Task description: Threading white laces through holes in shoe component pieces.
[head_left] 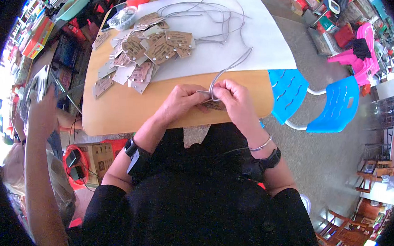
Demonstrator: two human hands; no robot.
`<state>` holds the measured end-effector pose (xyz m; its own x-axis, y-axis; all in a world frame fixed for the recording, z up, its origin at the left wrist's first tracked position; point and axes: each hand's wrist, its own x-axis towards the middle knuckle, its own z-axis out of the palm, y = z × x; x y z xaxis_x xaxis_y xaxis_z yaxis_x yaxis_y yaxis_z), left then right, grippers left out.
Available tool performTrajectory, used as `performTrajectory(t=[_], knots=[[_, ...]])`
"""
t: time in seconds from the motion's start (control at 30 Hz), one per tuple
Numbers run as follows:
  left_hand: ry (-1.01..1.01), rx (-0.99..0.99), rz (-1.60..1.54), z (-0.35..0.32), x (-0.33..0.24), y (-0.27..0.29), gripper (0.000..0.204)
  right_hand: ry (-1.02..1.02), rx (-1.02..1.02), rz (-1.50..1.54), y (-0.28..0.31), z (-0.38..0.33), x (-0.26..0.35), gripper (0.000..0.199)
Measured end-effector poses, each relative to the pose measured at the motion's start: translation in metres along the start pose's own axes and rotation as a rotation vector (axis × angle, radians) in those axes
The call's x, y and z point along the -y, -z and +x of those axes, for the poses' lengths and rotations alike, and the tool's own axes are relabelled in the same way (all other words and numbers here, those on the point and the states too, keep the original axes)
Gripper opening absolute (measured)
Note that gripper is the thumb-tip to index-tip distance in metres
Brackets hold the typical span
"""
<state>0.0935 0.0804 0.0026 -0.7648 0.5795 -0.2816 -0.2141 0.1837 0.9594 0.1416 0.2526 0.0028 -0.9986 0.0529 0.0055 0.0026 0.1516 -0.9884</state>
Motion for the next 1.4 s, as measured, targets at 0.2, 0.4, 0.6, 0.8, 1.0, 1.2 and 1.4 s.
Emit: performTrajectory(t=[0.2, 0.4, 0.6, 0.8, 1.0, 1.2, 1.4], knots=[[0.004, 0.004, -0.007, 0.001, -0.001, 0.002, 0.028, 0.024, 0.082, 0.091, 0.006, 0.003, 0.003, 0.017], [0.030, -0.015, 0.091, 0.005, 0.014, 0.000, 0.021, -0.063, 0.012, 0.167, -0.002, 0.006, 0.005, 0.015], [-0.089, 0.000, 0.024, 0.016, 0.030, 0.013, 0.022, -0.133, 0.198, 0.372, 0.011, 0.017, -0.004, 0.019], [-0.062, 0.027, -0.124, 0.006, 0.007, 0.006, 0.029, -0.004, 0.080, 0.048, 0.024, -0.011, -0.002, 0.015], [-0.149, 0.065, -0.153, 0.005, 0.003, 0.000, 0.031, 0.371, -0.249, -0.366, 0.012, -0.020, -0.016, 0.015], [-0.226, -0.073, 0.013, 0.003, 0.013, -0.004, 0.023, 0.592, -0.209, -0.572, 0.008, -0.023, 0.000, 0.015], [-0.284, -0.198, -0.147, 0.002, 0.011, -0.009, 0.021, 0.388, -0.143, -0.464, 0.005, -0.027, -0.010, 0.022]])
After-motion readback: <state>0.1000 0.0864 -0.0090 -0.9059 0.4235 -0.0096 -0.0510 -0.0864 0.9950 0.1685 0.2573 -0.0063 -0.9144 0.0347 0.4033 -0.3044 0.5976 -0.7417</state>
